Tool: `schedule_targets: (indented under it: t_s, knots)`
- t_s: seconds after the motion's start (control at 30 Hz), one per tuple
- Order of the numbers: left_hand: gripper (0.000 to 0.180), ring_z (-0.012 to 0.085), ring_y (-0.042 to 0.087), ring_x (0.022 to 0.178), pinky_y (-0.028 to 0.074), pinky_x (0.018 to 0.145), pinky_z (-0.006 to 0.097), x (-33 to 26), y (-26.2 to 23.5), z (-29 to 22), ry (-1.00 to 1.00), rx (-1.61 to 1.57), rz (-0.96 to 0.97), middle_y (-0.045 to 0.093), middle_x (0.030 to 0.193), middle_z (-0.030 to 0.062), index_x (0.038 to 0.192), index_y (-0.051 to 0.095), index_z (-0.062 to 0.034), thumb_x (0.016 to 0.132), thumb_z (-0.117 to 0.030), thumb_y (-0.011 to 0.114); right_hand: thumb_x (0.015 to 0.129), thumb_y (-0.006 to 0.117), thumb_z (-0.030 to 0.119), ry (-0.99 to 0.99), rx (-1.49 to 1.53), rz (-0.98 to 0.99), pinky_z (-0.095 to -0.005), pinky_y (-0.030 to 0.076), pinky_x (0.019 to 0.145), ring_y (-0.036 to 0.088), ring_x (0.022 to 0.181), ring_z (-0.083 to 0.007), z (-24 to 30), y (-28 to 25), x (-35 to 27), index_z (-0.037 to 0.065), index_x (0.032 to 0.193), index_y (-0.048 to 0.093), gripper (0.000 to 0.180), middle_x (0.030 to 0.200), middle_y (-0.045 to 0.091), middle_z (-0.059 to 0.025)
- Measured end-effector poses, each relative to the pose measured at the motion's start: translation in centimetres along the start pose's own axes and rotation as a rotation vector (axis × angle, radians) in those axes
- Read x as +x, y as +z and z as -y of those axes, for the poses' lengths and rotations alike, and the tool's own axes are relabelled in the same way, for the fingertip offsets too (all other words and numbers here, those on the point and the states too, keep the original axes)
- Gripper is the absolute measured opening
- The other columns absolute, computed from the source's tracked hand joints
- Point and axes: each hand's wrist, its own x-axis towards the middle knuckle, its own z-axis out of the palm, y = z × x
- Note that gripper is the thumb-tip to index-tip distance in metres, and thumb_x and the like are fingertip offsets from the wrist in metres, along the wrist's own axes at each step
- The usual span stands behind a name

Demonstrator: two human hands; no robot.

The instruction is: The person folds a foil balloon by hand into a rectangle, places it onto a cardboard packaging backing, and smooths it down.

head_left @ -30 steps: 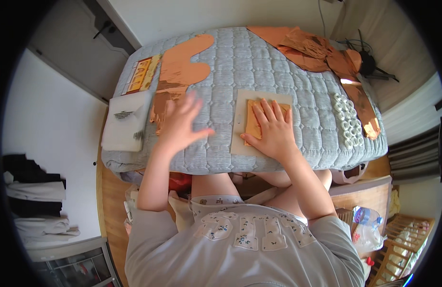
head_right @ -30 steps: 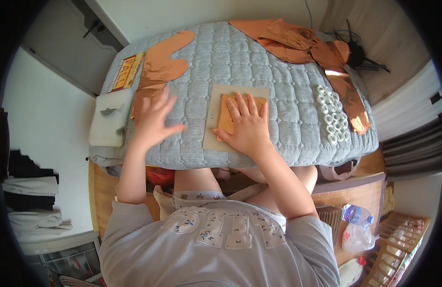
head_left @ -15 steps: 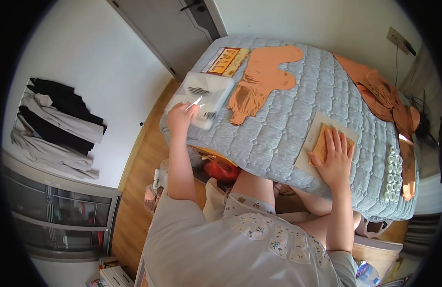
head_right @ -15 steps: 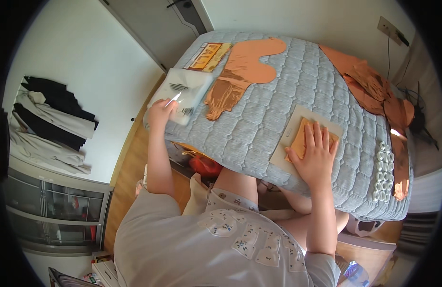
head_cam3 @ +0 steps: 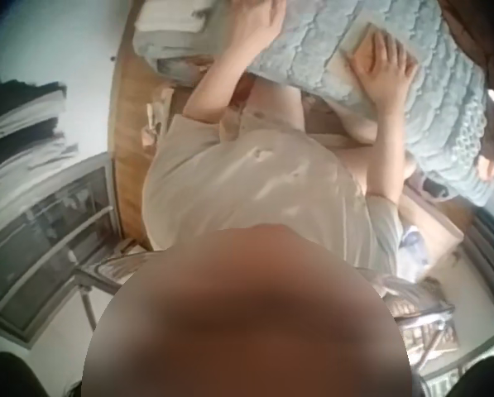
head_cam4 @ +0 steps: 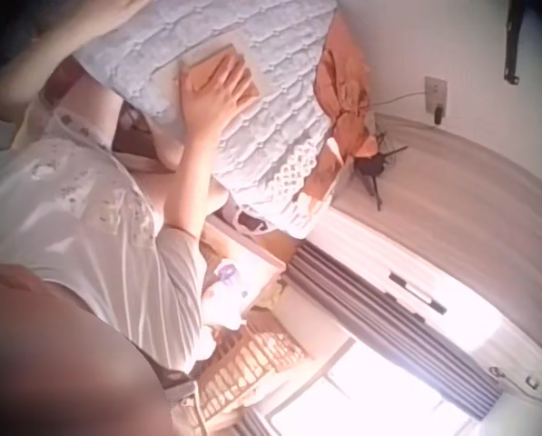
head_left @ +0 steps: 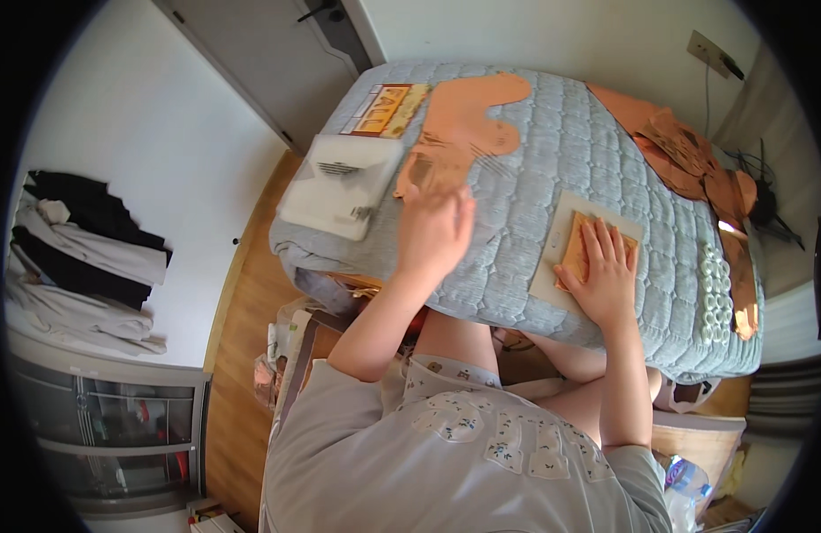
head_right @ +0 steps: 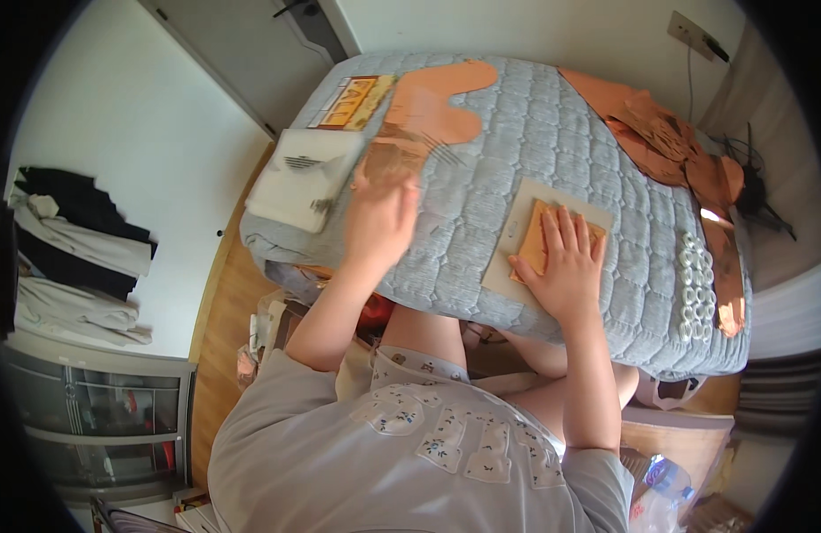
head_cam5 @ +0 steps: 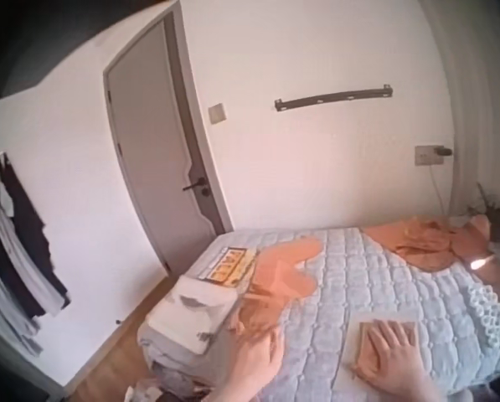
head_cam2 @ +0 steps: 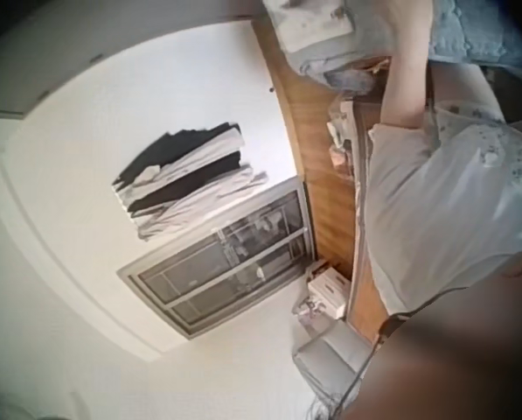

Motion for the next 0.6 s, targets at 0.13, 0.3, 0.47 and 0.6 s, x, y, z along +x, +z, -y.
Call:
schedule_targets:
  t_s: [0.13,0.3,0.47,0.6]
  knots:
    - [0.04,0.0324,0.067,0.108,0.046,0.096,0.052,-3.0,2.9,-2.8,0.067,0.078,0.409,0.071,0.115,0.0163,0.121,0.069,-0.0054,0.101,-0.038,0.057,0.086,0.067,0.059,0.002,0.03,0.002,-0.0556,0.021,0.122,0.034,0.149,-0.0367,-0.1,0.1,0.1,0.011,0.153,0.047,0.085,0.159,0.043,-0.0134]
    - [0.047,0.0286,0.065,0.105,0.047,0.088,0.044,-0.9,1.5,-5.7,-0.012,0.24,0.691,0.065,0.11,0.0104,0.127,0.067,-0.0101,0.095,-0.044,0.066,0.085,0.066,0.063,0.003,0.006,0.014,-0.0584,0.02,0.122,0.034,0.149,-0.0376,-0.5,0.2,-0.1,0.013,0.153,0.046,0.087,0.161,0.041,-0.013]
    - [0.045,0.0272,0.061,0.116,0.047,0.093,0.045,-0.2,5.0,-2.3,0.444,-0.129,0.487,0.063,0.123,0.0114,0.13,0.066,-0.0127,0.095,-0.041,0.066,0.085,0.065,0.065,-0.006,0.028,0.0,-0.0589,0.019,0.121,0.034,0.149,-0.0384,-0.4,0.4,-0.1,0.013,0.152,0.047,0.086,0.16,0.041,-0.0136]
    - [0.053,0.0283,0.057,0.12,0.046,0.097,0.046,-1.1,4.3,-3.0,0.39,-0.077,0.623,0.058,0.134,0.0118,0.141,0.059,-0.0142,0.097,-0.042,0.064,0.085,0.064,0.065,-0.001,0.007,0.0,-0.0587,0.019,0.121,0.035,0.148,-0.039,-0.8,0.7,-0.1,0.014,0.152,0.048,0.086,0.16,0.042,-0.0145]
